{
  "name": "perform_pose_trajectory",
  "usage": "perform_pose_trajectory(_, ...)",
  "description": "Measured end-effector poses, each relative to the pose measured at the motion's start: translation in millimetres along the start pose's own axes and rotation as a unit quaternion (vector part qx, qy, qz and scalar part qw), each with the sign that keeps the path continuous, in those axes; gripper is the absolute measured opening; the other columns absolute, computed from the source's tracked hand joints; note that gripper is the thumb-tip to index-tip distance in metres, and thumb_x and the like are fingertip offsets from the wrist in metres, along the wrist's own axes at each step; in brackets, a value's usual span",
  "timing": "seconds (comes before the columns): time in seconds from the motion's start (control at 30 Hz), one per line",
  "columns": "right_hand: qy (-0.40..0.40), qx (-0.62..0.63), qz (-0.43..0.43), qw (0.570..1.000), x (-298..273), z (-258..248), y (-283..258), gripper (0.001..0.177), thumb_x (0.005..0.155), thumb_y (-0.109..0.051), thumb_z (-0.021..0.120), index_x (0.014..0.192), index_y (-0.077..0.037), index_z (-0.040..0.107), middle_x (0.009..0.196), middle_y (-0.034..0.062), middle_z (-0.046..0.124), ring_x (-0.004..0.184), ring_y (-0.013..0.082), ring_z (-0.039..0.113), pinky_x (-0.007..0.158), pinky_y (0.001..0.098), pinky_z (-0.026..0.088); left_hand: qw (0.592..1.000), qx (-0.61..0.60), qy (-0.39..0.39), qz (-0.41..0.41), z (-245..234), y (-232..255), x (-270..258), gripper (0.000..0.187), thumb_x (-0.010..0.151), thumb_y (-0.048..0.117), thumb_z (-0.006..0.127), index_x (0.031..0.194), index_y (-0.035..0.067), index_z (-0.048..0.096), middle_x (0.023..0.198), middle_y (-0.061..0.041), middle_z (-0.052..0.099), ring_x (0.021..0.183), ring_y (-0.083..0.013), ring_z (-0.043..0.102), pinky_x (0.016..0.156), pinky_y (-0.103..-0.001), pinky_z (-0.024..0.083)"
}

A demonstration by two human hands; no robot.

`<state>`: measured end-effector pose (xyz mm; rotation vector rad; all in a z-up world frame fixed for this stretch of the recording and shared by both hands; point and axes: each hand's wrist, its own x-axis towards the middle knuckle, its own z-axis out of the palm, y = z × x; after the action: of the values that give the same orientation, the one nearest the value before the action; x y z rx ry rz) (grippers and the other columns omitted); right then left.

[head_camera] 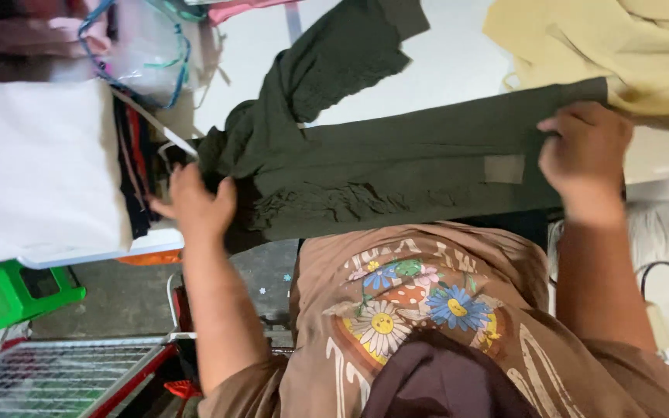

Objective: Folding various garments including a white top, a dark green top, and yellow pants on a flat surface.

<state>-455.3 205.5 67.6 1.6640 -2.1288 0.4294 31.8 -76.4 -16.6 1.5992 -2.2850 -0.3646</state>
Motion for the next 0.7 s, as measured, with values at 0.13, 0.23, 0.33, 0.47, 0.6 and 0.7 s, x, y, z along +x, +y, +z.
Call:
perform_pose_trajectory(0.13, -0.058, 0.181, 0.084, 0.978, 19, 60, -13, 0.019, 0.091, -0.002, 0.066, 0.104, -0.010, 0.076, 0.107, 0.0124, 0.071, 0.099, 0.0324, 0.068, 0.087, 0.0415, 0.055, 0.996, 0.018, 0.082, -0.033, 32, 17, -11, 0.056, 0.083, 0.032, 0.074, 0.127, 0.000, 0.061, 0.143, -0.026, 0.054, 0.143, -0.0440, 0.040, 0.107, -0.079, 0.010)
perform_pose_trajectory(0.23, -0.098, 0.226, 0.110, 0.963, 62, 114, -27, 0.012, 0.103, -0.014, 0.067, 0.110, -0.008, 0.075, 0.112, 0.0162, 0.070, 0.105, 0.0365, 0.065, 0.092, 0.0470, 0.052, 0.992, 0.018, 0.127, -0.023, 34, 29, -13, 0.048, 0.086, 0.030, 0.071, 0.123, 0.000, 0.061, 0.142, -0.021, 0.056, 0.145, -0.0436, 0.040, 0.110, -0.076, 0.014)
perform_pose_trajectory(0.33, -0.121, 0.210, 0.128, 0.962, 108, 169, -26, 0.023, 0.114, -0.026, 0.064, 0.111, -0.004, 0.074, 0.111, 0.0195, 0.070, 0.108, 0.0415, 0.063, 0.094, 0.0526, 0.049, 0.989, 0.017, 0.144, -0.021, 33, 33, -15, 0.044, 0.087, 0.030, 0.070, 0.120, 0.001, 0.062, 0.139, -0.018, 0.058, 0.146, -0.0426, 0.041, 0.113, -0.073, 0.018)
perform_pose_trajectory(0.47, 0.011, 0.056, 0.065, 0.996, 149, 223, -34, 0.051, 0.093, -0.050, 0.083, 0.108, -0.002, 0.073, 0.103, 0.0223, 0.070, 0.097, 0.0401, 0.065, 0.080, 0.0535, 0.051, 0.989, -0.004, 0.148, -0.023, 27, 38, -15, 0.041, 0.086, 0.028, 0.070, 0.117, 0.002, 0.063, 0.136, -0.015, 0.060, 0.144, -0.0417, 0.042, 0.113, -0.072, 0.020)
perform_pose_trajectory(0.6, -0.128, 0.185, 0.122, 0.967, 166, 217, -30, 0.029, 0.092, -0.028, 0.077, 0.106, -0.003, 0.072, 0.108, 0.0200, 0.068, 0.099, 0.0359, 0.065, 0.084, 0.0486, 0.053, 0.989, -0.017, 0.141, -0.034, 25, 39, -14, 0.038, 0.086, 0.026, 0.069, 0.116, 0.003, 0.064, 0.136, -0.013, 0.060, 0.144, -0.0413, 0.042, 0.113, -0.072, 0.020)
perform_pose_trajectory(0.7, -0.227, 0.520, 0.175, 0.804, 174, 151, -27, 0.024, 0.097, -0.011, 0.071, 0.121, -0.009, 0.064, 0.108, 0.0081, 0.069, 0.091, 0.0216, 0.068, 0.079, 0.0399, 0.056, 0.989, -0.039, 0.140, -0.039, 28, 36, -12, 0.037, 0.086, 0.023, 0.068, 0.117, 0.003, 0.064, 0.136, -0.012, 0.060, 0.144, -0.0409, 0.042, 0.113, -0.072, 0.019)
